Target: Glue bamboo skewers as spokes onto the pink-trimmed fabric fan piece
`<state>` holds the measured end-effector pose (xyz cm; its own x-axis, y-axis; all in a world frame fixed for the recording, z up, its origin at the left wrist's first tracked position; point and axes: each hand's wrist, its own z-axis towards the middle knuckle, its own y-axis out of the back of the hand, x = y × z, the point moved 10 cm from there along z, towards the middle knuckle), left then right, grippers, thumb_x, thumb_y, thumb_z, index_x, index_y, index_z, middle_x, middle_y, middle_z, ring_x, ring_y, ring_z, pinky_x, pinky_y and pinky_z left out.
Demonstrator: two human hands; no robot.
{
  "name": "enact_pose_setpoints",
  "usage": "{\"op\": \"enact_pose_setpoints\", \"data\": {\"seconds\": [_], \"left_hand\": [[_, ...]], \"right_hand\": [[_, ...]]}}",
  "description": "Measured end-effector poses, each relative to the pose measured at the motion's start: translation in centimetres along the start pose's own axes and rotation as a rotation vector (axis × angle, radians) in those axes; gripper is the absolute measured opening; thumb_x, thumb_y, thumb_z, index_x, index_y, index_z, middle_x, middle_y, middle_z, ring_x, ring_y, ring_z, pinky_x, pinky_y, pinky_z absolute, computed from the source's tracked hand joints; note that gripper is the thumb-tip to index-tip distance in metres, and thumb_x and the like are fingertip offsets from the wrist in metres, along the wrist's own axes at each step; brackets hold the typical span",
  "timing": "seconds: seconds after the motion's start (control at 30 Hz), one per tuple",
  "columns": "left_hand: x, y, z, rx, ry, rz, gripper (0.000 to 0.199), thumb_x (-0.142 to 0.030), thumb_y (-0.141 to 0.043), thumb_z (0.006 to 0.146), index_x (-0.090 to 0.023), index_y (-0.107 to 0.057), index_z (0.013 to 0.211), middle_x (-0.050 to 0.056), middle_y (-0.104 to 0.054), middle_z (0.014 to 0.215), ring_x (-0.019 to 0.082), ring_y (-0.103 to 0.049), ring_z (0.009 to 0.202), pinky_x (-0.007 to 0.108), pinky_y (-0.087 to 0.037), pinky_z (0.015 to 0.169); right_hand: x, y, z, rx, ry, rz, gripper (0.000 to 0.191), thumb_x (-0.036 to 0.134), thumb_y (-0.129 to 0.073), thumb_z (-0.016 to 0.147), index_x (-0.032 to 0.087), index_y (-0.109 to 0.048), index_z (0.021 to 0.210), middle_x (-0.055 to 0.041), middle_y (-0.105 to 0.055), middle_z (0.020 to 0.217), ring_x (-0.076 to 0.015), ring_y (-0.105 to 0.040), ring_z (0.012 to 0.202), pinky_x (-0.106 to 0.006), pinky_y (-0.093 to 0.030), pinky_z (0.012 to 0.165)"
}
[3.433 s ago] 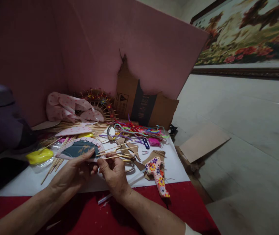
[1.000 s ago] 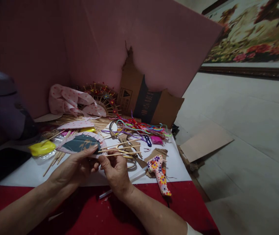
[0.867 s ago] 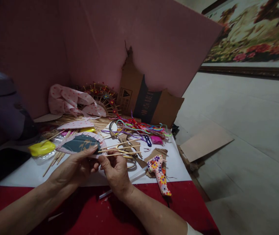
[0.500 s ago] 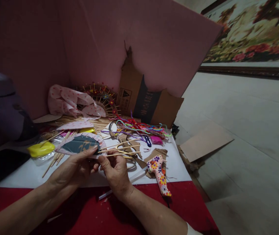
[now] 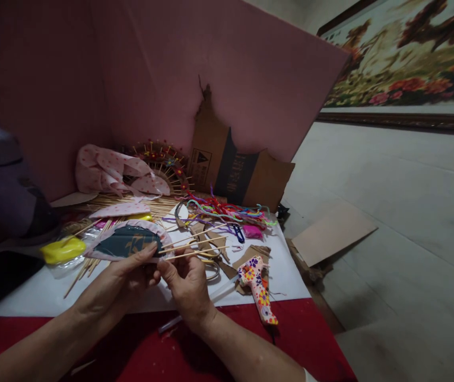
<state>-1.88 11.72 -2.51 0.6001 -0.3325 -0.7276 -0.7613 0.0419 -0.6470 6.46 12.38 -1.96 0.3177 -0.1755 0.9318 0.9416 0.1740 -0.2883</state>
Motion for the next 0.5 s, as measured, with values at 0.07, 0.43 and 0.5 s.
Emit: {"op": "enact_pose_setpoints", "data": {"seconds": [0.07,0.43,0.5], "left_hand": [[0.1,-0.2,-0.1,0.02,0.0,0.017,0.015,-0.025,-0.065,0.074,-0.012,-0.07,0.068,0.002,-0.063,0.057,0.008,-0.052,0.051,0.018,-0.044,0.05],[0.2,0.7,0.6,-0.026,-0.05,-0.001,0.009,-0.019,-0.073,0.065,-0.014,-0.073,0.073,0.003,-0.07,0.071,0.01,-0.058,0.062,0.019,-0.047,0.06],[0.0,0.9,0.5,-0.051,-0.059,0.004,0.01,-0.018,-0.075,0.063,-0.014,-0.073,0.072,0.002,-0.07,0.07,0.01,-0.058,0.062,0.018,-0.047,0.059]], "right_hand": [[-0.1,0.5,0.0,-0.023,0.011,-0.023,0.027,0.04,-0.063,0.076,0.018,-0.05,0.084,0.004,-0.057,0.058,-0.0065,-0.046,0.043,-0.017,-0.033,0.04],[0.8,0.7,0.3,-0.049,0.056,-0.059,0.023,0.039,-0.059,0.08,0.016,-0.053,0.082,0.0068,-0.043,0.053,-0.005,-0.034,0.041,-0.017,-0.028,0.038],[0.7,0.7,0.3,-0.04,0.058,-0.045,0.026,0.041,-0.061,0.078,0.016,-0.053,0.083,0.0066,-0.044,0.054,-0.005,-0.034,0.041,-0.017,-0.029,0.038]]}}
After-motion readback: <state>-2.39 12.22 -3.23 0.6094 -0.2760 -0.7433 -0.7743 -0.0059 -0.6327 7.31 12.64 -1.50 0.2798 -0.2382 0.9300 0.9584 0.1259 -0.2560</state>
